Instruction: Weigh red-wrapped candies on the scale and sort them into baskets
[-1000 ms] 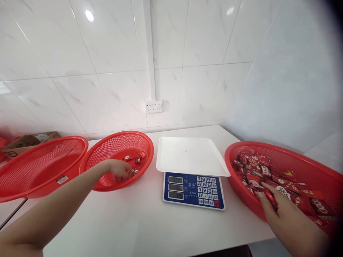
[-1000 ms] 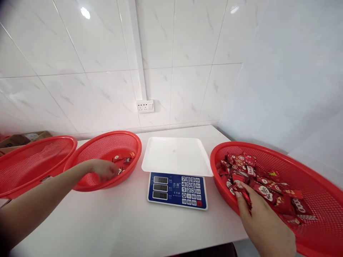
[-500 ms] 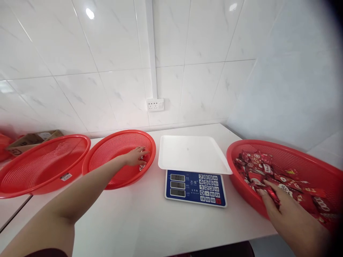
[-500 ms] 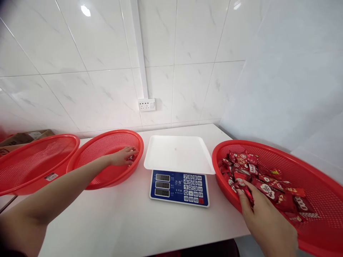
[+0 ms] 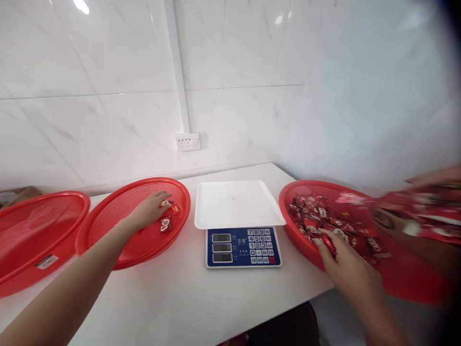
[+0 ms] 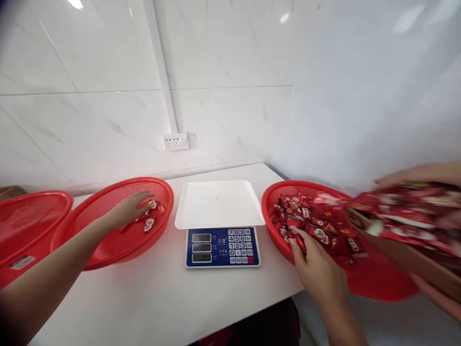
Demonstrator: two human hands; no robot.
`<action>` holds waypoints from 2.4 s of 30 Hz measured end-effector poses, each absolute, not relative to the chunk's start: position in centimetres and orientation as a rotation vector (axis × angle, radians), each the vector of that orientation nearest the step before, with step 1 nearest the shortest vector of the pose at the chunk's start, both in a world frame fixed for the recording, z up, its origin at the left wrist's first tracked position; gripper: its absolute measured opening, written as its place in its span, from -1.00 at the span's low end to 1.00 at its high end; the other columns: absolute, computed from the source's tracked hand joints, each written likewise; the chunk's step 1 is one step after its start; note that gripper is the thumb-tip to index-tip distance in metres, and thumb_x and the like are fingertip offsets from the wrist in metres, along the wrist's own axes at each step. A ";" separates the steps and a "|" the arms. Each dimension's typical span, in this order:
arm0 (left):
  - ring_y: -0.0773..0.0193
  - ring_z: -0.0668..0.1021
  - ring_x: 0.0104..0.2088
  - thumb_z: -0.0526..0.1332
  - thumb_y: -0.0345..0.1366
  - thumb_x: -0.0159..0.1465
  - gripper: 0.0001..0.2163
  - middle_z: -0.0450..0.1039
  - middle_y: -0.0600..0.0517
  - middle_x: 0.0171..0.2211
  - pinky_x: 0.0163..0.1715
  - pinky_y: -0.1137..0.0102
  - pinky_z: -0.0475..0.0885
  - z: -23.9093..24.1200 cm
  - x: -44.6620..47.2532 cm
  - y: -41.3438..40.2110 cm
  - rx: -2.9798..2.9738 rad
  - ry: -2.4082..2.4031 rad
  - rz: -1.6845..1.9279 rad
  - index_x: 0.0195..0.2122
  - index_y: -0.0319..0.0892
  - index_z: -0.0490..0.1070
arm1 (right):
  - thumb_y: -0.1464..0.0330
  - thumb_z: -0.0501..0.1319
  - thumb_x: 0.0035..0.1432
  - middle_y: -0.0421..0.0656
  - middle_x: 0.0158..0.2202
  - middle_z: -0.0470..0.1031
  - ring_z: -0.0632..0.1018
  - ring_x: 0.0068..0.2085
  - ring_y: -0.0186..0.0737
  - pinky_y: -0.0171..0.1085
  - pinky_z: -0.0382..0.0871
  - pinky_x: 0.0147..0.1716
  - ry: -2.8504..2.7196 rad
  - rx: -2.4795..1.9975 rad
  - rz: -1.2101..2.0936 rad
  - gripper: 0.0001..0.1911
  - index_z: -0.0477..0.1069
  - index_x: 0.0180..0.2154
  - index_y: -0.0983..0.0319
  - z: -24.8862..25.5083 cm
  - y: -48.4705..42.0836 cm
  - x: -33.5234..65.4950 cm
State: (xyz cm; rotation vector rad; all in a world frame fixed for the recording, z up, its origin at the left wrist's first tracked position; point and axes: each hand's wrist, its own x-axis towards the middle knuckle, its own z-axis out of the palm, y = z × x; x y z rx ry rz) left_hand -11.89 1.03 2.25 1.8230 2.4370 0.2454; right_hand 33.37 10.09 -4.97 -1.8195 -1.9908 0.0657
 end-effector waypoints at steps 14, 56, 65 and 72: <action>0.14 0.49 -0.11 0.21 -0.17 0.16 -0.66 0.46 -0.04 -0.09 -0.20 0.35 0.42 -1.3 8.3 0.8 1.468 1.169 1.088 -0.02 -0.04 0.34 | 0.16 0.15 0.04 -0.19 -0.43 0.43 0.44 -0.39 -0.25 -0.32 0.33 -0.39 -1.758 -1.146 0.777 -0.75 0.34 -0.36 0.22 -1.1 6.2 26.2; 0.33 0.50 -0.45 0.14 -0.04 0.13 -0.71 0.41 0.04 -0.41 -0.38 0.35 0.45 -2.5 1.9 5.4 1.172 1.519 1.581 -0.31 -0.18 0.30 | 0.32 0.11 0.08 -0.12 -0.26 0.48 0.47 -0.43 -0.36 -0.36 0.39 -0.49 -1.781 -0.900 1.170 -0.69 0.35 -0.13 0.30 -2.0 14.2 17.4; -0.15 0.28 0.07 0.20 -0.15 0.09 -0.60 0.33 -0.18 -0.04 0.06 -0.07 0.10 -3.2 0.3 5.7 1.630 1.934 1.429 -0.06 -0.17 0.33 | 0.33 0.09 0.13 0.04 0.19 0.19 0.23 0.18 -0.06 -0.06 0.09 0.15 -2.172 -1.078 0.656 -0.46 0.16 0.15 0.30 -1.5 14.5 19.0; -0.10 0.29 0.09 0.00 -0.03 0.23 -0.56 0.28 -0.21 0.05 -0.01 0.01 0.28 -5.1 -0.3 2.4 2.116 2.143 1.025 0.02 -0.21 0.29 | 0.29 0.12 0.11 0.03 0.24 0.08 0.09 0.25 -0.08 -0.12 -0.02 0.19 -2.336 -1.352 0.389 -0.42 0.17 0.17 0.28 -0.1 16.3 28.0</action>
